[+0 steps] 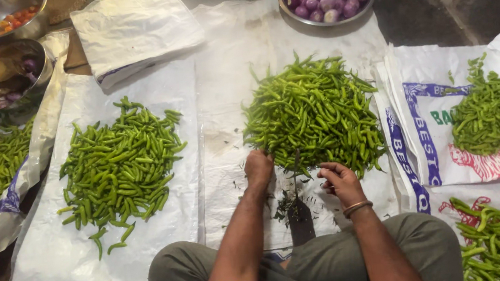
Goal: The person sits cross-legged on the floor and uses a knife to trim the stems off green chilies. They pick up chilies from a large pile, cut the stems, and place the trimmed vegetables onto a white sack.
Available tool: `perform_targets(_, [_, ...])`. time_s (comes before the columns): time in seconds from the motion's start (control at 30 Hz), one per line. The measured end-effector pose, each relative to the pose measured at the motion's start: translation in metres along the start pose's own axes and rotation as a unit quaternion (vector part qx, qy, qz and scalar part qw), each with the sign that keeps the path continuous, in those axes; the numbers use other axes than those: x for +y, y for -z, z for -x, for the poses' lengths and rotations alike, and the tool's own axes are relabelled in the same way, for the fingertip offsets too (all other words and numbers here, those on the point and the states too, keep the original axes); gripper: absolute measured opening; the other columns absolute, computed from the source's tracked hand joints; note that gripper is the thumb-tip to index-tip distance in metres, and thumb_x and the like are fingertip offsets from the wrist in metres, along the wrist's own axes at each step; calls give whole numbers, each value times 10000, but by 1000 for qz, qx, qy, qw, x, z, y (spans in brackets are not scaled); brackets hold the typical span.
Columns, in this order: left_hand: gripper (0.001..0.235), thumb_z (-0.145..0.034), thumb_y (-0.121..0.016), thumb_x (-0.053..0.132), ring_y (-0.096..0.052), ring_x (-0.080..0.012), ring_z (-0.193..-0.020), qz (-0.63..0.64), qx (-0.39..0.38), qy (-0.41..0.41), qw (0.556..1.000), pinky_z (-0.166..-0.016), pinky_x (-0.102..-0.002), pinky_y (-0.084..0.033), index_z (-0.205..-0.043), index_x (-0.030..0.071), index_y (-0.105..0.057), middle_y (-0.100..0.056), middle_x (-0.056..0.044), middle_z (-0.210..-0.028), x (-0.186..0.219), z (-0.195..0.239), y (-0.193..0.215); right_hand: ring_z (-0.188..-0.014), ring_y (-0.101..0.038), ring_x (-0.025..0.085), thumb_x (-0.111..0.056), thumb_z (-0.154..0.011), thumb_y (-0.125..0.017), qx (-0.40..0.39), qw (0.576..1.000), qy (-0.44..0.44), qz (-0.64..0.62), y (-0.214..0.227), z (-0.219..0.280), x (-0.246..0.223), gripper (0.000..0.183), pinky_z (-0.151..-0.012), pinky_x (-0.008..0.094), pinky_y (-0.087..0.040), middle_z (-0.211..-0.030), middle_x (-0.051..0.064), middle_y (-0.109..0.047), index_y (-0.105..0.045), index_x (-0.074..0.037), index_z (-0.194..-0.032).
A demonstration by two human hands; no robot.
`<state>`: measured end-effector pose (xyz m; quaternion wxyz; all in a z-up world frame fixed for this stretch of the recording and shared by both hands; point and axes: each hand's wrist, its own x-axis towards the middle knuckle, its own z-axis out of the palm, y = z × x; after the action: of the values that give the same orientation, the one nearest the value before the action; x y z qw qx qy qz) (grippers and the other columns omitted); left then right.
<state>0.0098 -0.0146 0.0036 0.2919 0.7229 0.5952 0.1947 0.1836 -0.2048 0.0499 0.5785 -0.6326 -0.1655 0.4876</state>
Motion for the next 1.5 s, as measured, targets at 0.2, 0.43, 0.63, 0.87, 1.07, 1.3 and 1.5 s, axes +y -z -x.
perform_targets(0.2, [307, -867, -766, 327, -728, -297, -781, -16, -223, 112, 968, -699, -427, -588, -920, 26, -791, -759, -156, -848, -7, 7, 62, -739, -638, 100, -223, -876, -796, -45, 969, 162, 182, -15, 17, -21, 280, -643, 259, -543, -895, 34, -737, -750, -59, -1099])
perform_targets(0.43, [364, -937, -710, 415, -468, -87, -540, 246, -402, 52, 880, -474, -259, -359, -966, 59, -782, -629, -2, -691, 10, 99, 117, -787, -688, 144, -205, -919, -792, -187, 813, 433, 342, -56, 48, -10, 171, -682, 291, -567, -868, 54, -742, -747, -82, -1029])
perform_targets(0.63, [314, -921, -709, 314, -436, -88, -527, 421, -168, 156, 878, -450, -269, -344, -996, 13, -756, -576, 21, -677, 12, 102, 68, -621, -637, 123, -186, -924, -751, -71, 997, -21, -25, -1, 10, 7, 186, -580, 284, -535, -841, 77, -739, -713, -30, -1017])
perform_targets(0.87, [320, -918, -725, 299, -673, -142, -733, 324, -110, 43, 939, -690, -296, -539, -1047, 14, -788, -773, -90, -856, -4, 97, 28, -601, -625, 94, -258, -932, -713, 21, 994, -87, 64, 15, -2, 18, 187, -513, 243, -426, -860, 41, -758, -711, -96, -1023])
perform_targets(1.07, [281, -888, -708, 263, -753, -163, -815, 237, -166, -13, 957, -779, -300, -583, -1069, 69, -803, -801, -110, -955, 2, 100, 14, -592, -627, 84, -283, -949, -710, 66, 988, -87, 112, 7, -1, 15, 180, -508, 241, -390, -825, 17, -753, -711, -111, -999])
perform_targets(1.3, [293, -858, -789, 328, -710, -249, -781, -48, -237, 53, 969, -767, -351, -546, -910, 45, -842, -771, -153, -882, 4, 104, 20, -553, -631, 132, -255, -952, -706, 85, 978, -139, 132, 18, 1, 25, 210, -507, 294, -474, -755, 75, -729, -719, -46, -946])
perform_targets(1.5, [459, -768, -856, 170, -705, -102, -807, 360, -291, -1, 887, -743, -286, -583, -1192, 108, -692, -762, -44, -927, 13, 112, 50, -596, -655, 136, -276, -941, -688, -80, 988, -127, 22, 6, 18, 17, 192, -513, 246, -434, -731, 45, -707, -703, -90, -988])
